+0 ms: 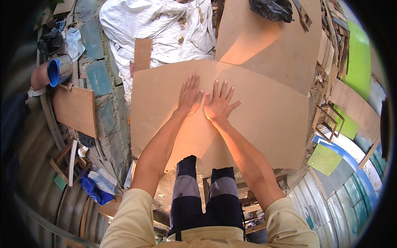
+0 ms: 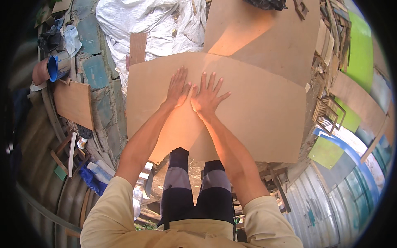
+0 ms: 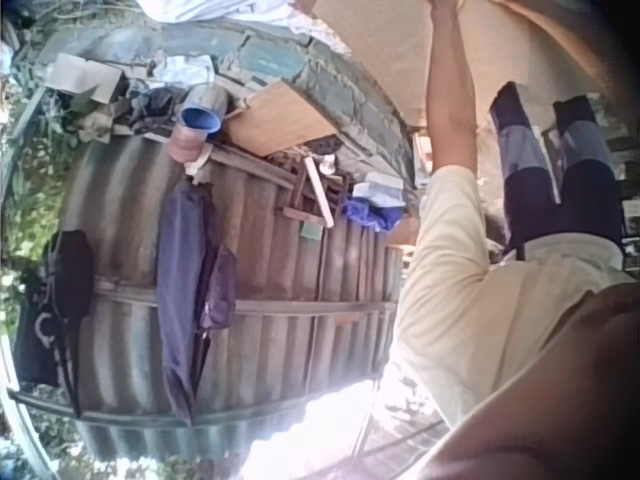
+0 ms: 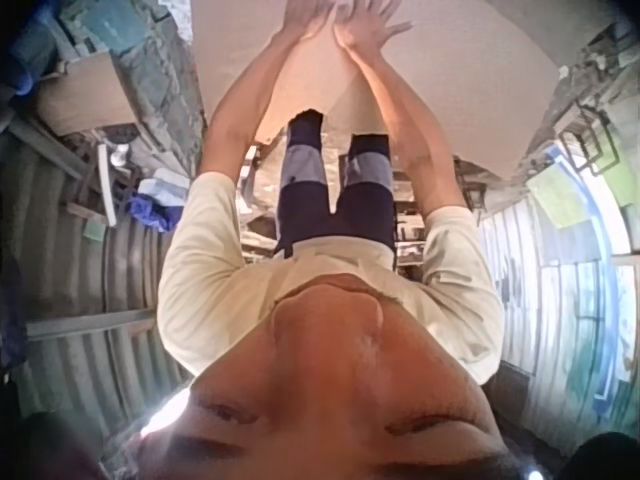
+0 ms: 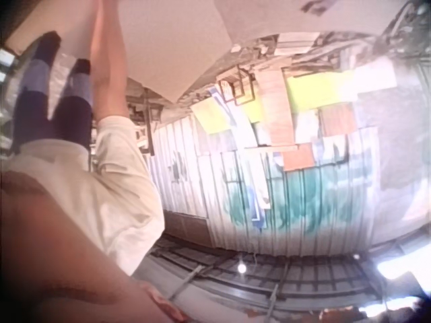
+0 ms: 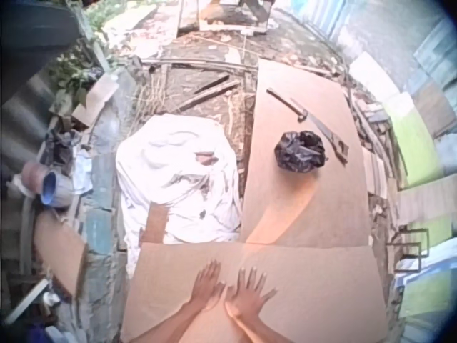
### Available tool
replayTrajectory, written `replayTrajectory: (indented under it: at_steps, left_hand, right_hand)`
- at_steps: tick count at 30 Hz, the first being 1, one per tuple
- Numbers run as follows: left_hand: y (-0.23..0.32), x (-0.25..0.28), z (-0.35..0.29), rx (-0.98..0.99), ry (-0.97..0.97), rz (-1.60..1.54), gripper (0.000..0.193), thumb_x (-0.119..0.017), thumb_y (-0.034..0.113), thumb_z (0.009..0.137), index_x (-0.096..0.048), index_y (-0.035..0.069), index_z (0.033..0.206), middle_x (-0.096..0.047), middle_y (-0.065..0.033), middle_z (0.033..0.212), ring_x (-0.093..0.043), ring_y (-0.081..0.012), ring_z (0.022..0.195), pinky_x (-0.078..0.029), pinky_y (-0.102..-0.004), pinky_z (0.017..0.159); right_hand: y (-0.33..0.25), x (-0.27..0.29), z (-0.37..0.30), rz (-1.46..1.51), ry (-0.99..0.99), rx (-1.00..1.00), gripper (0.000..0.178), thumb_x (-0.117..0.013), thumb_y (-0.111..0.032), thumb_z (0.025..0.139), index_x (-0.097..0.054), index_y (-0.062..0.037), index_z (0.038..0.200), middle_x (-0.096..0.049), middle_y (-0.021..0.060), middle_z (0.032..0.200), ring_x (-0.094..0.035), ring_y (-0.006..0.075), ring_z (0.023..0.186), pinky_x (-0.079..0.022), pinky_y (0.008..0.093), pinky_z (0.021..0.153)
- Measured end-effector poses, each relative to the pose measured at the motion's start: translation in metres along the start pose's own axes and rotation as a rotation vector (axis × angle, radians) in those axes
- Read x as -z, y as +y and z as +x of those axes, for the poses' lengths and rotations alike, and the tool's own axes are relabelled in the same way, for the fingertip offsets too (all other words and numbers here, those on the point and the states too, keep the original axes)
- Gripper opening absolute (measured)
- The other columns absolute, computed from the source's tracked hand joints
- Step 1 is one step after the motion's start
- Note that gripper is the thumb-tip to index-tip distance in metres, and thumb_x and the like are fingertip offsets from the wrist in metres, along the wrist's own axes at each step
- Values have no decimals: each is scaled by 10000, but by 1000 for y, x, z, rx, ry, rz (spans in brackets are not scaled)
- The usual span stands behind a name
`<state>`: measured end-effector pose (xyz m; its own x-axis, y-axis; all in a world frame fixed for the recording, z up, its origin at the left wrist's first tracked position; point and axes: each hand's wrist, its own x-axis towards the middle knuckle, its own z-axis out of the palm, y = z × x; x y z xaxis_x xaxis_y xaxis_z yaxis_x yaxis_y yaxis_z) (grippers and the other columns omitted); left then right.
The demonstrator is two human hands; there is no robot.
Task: The person aligns two large wood panels on a workbench and secures them together using a hammer and nails. The person repeatedly positions the panels, retrieves nails, and hammers them into place to join the pieces.
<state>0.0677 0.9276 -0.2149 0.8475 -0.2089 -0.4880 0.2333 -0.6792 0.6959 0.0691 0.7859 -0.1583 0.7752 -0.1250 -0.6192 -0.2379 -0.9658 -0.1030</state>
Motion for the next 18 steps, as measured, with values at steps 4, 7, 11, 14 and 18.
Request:
replayTrajectory:
  at_steps: [4,7,11,14,18]
  left_hand:
    - [-11,-9,3,-28,25,-17,704,-439,346,1068,-158,48,1641,-99,-169,1720,-49,-308,1598,-64,-484,1284]
    - [-10,-15,0,-20,22,-65,713,-436,353,1071,-143,43,1642,-80,-171,1722,-38,-326,1597,-56,-488,1284]
    - [-10,-20,4,11,21,-129,695,-382,327,1057,-159,3,1629,-93,-191,1717,-54,-348,1593,-56,-487,1282]
    - [-10,-26,2,26,26,-250,681,-340,327,1060,-158,-1,1629,-88,-190,1718,-36,-357,1593,-45,-481,1283]
    - [-11,-33,1,9,47,-376,676,-293,345,1064,-155,7,1632,-86,-186,1719,-26,-357,1592,-42,-474,1284]
  right_hand:
    - [-2,3,-1,9,-14,6,671,-290,-524,1063,-206,-212,1651,-80,126,1730,-1,460,1570,7,838,1102]
    - [-1,6,-4,21,-55,-6,678,-282,-524,1064,-193,-200,1653,-63,127,1731,9,461,1570,14,837,1101]
    - [-4,6,3,41,-33,14,679,-271,-520,1066,-183,-192,1654,-52,127,1732,23,463,1569,25,832,1104]
    - [-3,7,-4,27,-98,-27,672,-268,-512,1069,-183,-194,1654,-56,127,1732,30,457,1571,32,828,1107]
    - [-3,3,-3,31,-49,0,667,-269,-508,1070,-194,-191,1652,-57,129,1732,33,457,1571,32,827,1108]
